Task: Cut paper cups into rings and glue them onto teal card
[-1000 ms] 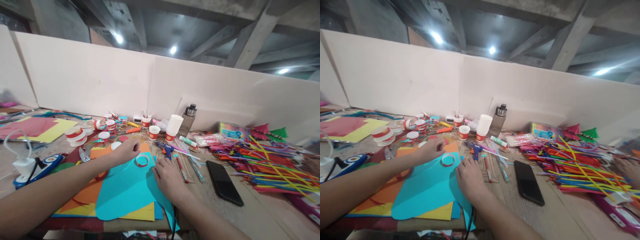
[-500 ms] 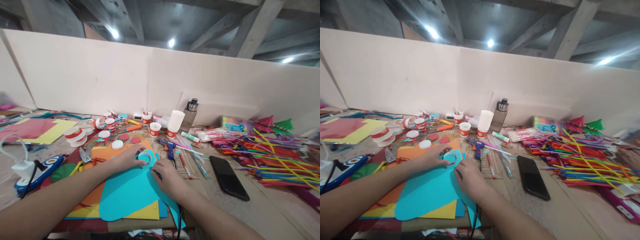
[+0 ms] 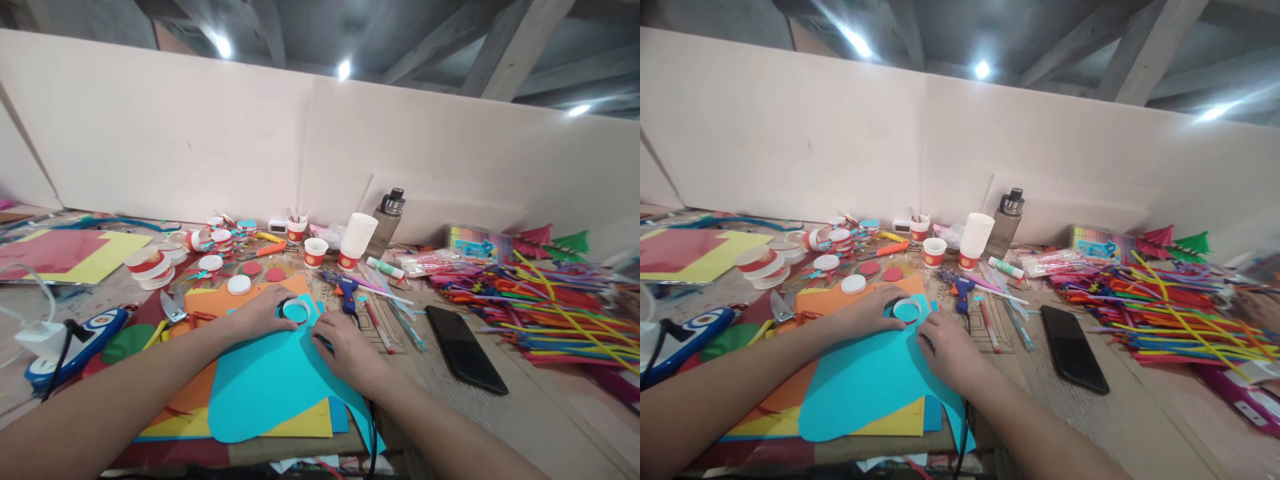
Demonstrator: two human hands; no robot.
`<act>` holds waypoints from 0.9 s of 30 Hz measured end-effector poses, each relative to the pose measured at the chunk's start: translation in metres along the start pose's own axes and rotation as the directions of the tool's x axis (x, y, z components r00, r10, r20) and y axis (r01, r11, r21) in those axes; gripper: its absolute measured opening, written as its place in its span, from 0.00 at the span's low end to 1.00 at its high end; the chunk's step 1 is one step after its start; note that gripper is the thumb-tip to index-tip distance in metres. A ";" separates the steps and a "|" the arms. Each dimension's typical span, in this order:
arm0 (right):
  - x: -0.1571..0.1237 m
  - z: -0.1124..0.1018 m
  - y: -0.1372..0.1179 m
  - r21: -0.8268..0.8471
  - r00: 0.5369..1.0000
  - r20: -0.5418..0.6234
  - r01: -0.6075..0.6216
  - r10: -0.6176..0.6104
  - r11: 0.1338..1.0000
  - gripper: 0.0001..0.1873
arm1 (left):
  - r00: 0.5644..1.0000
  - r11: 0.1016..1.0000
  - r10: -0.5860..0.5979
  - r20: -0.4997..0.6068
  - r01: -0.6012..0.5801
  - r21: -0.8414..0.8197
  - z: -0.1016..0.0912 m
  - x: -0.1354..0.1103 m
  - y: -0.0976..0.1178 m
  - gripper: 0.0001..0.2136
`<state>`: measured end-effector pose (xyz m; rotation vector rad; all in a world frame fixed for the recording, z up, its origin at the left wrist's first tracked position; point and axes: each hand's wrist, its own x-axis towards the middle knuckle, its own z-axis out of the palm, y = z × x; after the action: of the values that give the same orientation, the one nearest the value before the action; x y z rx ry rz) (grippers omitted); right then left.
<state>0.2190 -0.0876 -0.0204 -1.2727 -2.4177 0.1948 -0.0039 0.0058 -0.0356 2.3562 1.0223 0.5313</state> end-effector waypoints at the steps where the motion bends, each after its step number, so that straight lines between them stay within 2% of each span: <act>1: 0.000 0.000 0.000 0.004 1.000 -0.002 0.004 -0.004 1.000 0.07 | 1.000 1.000 0.004 -0.002 -0.004 -0.009 0.000 0.000 0.000 0.25; 4: 0.000 -0.001 0.000 0.043 1.000 -0.019 0.003 -0.003 0.999 0.07 | 0.999 0.999 -0.017 -0.036 0.015 -0.046 -0.002 0.000 0.002 0.27; 6: 0.001 -0.001 -0.001 0.092 0.998 -0.051 -0.024 0.029 0.995 0.07 | 0.990 0.993 -0.075 -0.115 0.064 -0.099 -0.007 0.000 0.006 0.27; 8: 0.001 -0.003 -0.001 0.157 0.993 -0.098 -0.055 0.071 0.986 0.06 | 0.962 0.973 -0.136 -0.237 0.083 -0.217 -0.013 -0.001 0.011 0.24; 10: 0.002 -0.004 -0.002 0.224 0.984 -0.143 -0.067 0.101 0.972 0.06 | 0.943 0.908 -0.180 -0.280 0.050 -0.416 -0.020 0.000 0.016 0.17; 13: 0.002 -0.005 -0.004 0.320 0.970 -0.213 -0.046 0.119 0.946 0.05 | 0.936 0.697 -0.271 -0.226 0.028 -0.717 -0.025 -0.001 0.023 0.16; 15: 0.002 -0.006 -0.006 0.364 0.962 -0.241 -0.033 0.129 0.931 0.05 | 0.943 0.563 -0.284 -0.176 0.015 -0.826 -0.025 -0.001 0.026 0.17; 17: 0.002 -0.008 -0.008 0.391 0.961 -0.234 -0.044 0.146 0.919 0.05 | 0.959 0.488 -0.244 -0.141 -0.005 -0.873 -0.025 -0.003 0.029 0.16; 19: 0.003 -0.009 -0.009 0.430 0.958 -0.221 -0.073 0.183 0.900 0.06 | 0.981 0.492 -0.158 -0.110 -0.018 -0.870 -0.024 -0.006 0.030 0.15; 22: 0.003 -0.010 -0.010 0.533 0.937 -0.233 -0.100 0.260 0.840 0.08 | 1.000 0.554 -0.014 -0.027 -0.015 -0.833 -0.024 -0.010 0.031 0.16; 24: 0.003 -0.010 -0.010 0.608 0.927 -0.225 -0.108 0.301 0.787 0.10 | 0.995 0.586 0.073 0.062 0.007 -0.810 -0.024 -0.013 0.032 0.18; 27: 0.004 -0.009 -0.009 0.701 0.926 -0.175 -0.121 0.335 0.703 0.12 | 0.962 0.633 0.166 0.216 0.064 -0.771 -0.027 -0.016 0.034 0.23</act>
<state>0.2134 -0.0900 -0.0082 -1.1302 -1.6601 0.8281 -0.0100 -0.0184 0.0033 1.6010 0.4408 0.5159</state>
